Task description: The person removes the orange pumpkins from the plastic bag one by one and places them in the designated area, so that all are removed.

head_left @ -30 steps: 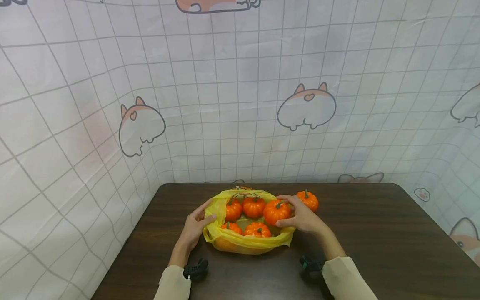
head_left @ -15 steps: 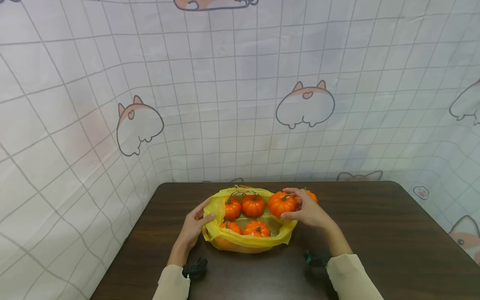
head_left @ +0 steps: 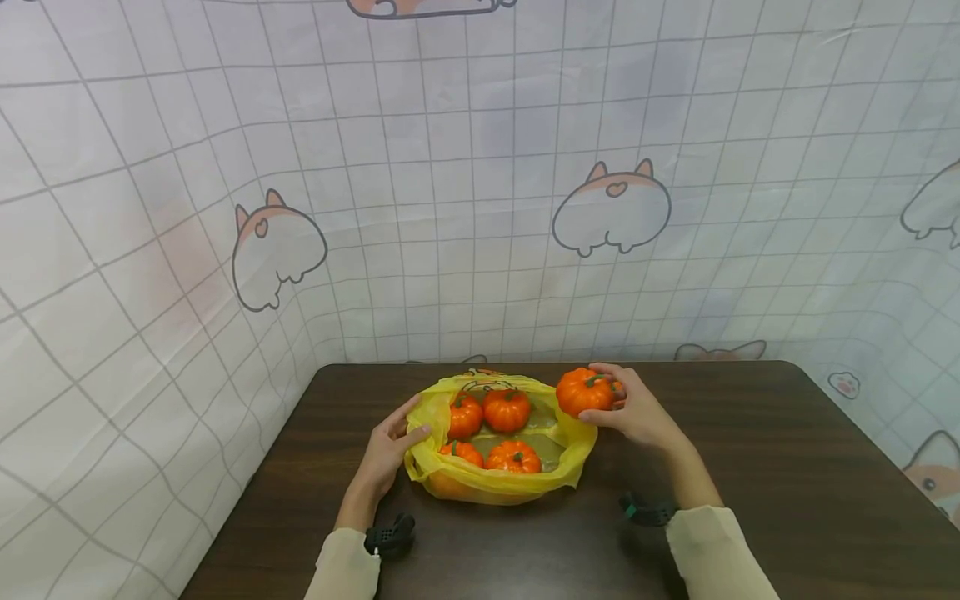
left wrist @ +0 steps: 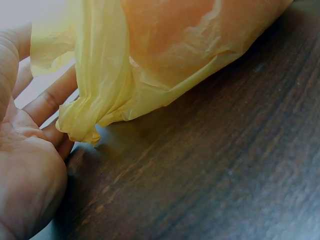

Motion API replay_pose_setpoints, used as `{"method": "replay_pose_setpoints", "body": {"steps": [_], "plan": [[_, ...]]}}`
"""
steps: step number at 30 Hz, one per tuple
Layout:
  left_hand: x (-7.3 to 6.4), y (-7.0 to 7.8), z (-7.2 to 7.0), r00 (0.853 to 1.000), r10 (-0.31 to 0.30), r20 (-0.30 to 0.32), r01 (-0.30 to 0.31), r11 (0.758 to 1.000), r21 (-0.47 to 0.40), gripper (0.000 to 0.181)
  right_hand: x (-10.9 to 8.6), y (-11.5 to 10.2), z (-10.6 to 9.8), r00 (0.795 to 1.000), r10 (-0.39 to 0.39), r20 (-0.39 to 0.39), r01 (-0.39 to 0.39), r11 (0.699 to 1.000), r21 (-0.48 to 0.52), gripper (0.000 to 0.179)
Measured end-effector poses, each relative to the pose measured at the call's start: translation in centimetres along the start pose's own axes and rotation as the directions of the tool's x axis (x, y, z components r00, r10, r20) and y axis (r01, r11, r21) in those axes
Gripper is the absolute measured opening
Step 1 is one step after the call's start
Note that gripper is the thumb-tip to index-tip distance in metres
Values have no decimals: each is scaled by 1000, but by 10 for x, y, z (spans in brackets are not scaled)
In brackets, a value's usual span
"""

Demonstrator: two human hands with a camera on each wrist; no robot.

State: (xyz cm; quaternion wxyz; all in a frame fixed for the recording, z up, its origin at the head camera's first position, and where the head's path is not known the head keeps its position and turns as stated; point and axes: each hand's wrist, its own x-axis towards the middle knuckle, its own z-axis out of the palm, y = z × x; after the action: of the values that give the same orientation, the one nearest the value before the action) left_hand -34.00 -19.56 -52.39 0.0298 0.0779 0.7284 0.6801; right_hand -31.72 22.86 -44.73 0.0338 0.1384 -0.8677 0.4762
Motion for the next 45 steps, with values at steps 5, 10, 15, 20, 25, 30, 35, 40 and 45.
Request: {"method": "replay_pose_setpoints", "body": {"steps": [5, 10, 15, 20, 25, 30, 35, 40, 45], "plan": [[0, 0, 0, 1000, 11, -4, -11, 1000, 8, 64, -2, 4, -6, 999, 26, -29, -26, 1000, 0, 79], [0, 0, 1, 1000, -8, -8, 8, 1000, -4, 64, -4, 7, -13, 997, 48, -55, -49, 999, -10, 80], [0, 0, 0, 1000, -1, 8, 1, 1000, 4, 66, -5, 11, -21, 993, 65, -94, -67, 998, -17, 83], [0, -1, 0, 1000, 3, 12, -3, 1000, 9, 66, -6, 15, -27, 988, 87, -128, -84, 996, 28, 86], [-1, 0, 0, 1000, 4, 0, -4, 1000, 4, 65, -10, 22, -34, 982, 119, -145, -116, 993, 28, 88], [-1, 1, 1, 1000, 7, -3, -7, 1000, 4, 64, -14, 31, -42, 975, 151, -165, -149, 989, 24, 91], [0, 1, 0, 1000, 5, 3, -5, 1000, 17, 65, -17, 38, -49, 967, 178, -184, -176, 984, 30, 92], [-1, 2, 0, 1000, 0, -1, 0, 1000, 8, 65, -20, 44, -53, 956, 211, -202, -209, 977, 29, 94], [-2, 2, 1, 1000, -7, -11, 7, 1000, -2, 65, -22, 51, -53, 946, 249, -210, -245, 968, 43, 98]]}}
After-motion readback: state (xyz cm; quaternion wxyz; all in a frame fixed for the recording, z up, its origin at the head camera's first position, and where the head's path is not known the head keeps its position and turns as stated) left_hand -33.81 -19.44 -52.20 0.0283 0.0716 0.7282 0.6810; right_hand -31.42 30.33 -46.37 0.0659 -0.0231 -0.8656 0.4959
